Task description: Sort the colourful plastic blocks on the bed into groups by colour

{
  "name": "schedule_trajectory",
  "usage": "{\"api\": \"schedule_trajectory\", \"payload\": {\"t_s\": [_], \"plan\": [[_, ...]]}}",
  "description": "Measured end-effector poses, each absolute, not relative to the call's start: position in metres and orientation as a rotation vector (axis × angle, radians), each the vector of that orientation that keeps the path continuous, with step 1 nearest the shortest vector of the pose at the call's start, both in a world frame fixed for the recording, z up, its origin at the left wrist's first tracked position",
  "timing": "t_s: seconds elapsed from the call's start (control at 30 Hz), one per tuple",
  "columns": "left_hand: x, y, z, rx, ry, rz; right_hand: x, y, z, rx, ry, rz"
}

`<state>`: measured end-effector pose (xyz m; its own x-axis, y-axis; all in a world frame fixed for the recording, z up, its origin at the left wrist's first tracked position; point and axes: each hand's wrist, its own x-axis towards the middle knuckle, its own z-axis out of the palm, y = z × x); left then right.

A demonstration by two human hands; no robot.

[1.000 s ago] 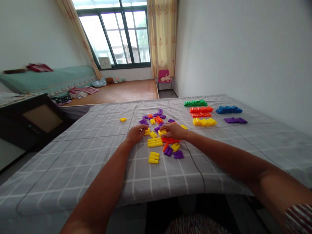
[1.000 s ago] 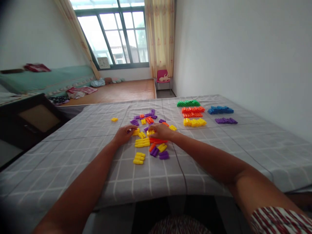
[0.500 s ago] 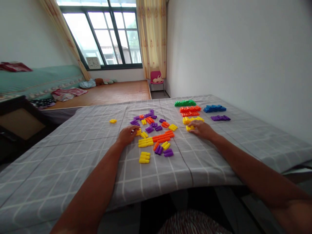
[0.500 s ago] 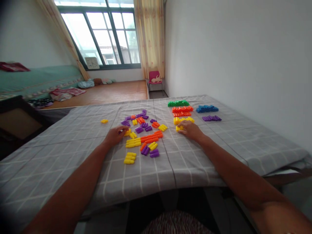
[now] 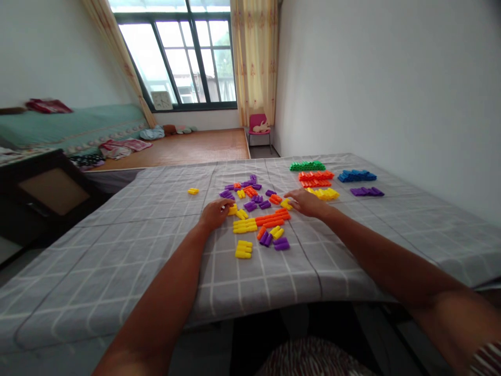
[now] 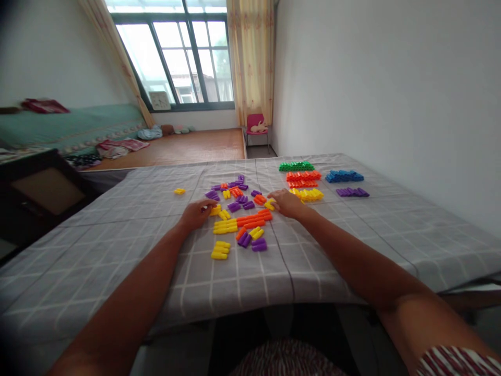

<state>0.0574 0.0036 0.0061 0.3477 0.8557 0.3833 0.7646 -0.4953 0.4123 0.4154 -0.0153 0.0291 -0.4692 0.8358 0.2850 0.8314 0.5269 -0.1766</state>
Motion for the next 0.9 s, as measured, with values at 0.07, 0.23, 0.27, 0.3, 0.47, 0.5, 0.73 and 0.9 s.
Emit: {"api": "schedule_trajectory", "payload": {"t_s": [0.07,0.23,0.27,0.3,0.47,0.5,0.73,0.9], "plan": [[0.054,0.006,0.004,2.44,1.491,0.856,0.415,-0.003,0.024,-1.485,-2.401,0.135],[0.054,0.006,0.005,2.447,1.491,0.832,0.434,0.003,0.027,-1.489,-2.293,0.404],[0.055,0.006,0.007,2.448,1.486,0.823,0.441,0.0,0.031,-1.468,-2.282,0.422],[0.056,0.005,0.008,2.447,1.482,0.816,0.45,-0.004,0.036,-1.451,-2.271,0.413],[0.056,0.005,0.008,2.462,1.466,0.811,0.502,-0.031,0.056,-1.416,-2.092,0.24],[0.056,0.006,0.007,2.47,1.462,0.812,0.512,-0.036,0.055,-1.398,-2.058,0.223],[0.056,0.009,0.004,2.482,1.505,0.803,0.528,-0.049,0.02,-1.244,-2.083,-0.078],[0.054,0.01,0.002,2.486,1.495,0.8,0.526,-0.047,0.007,-1.278,-2.175,-0.144]]}}
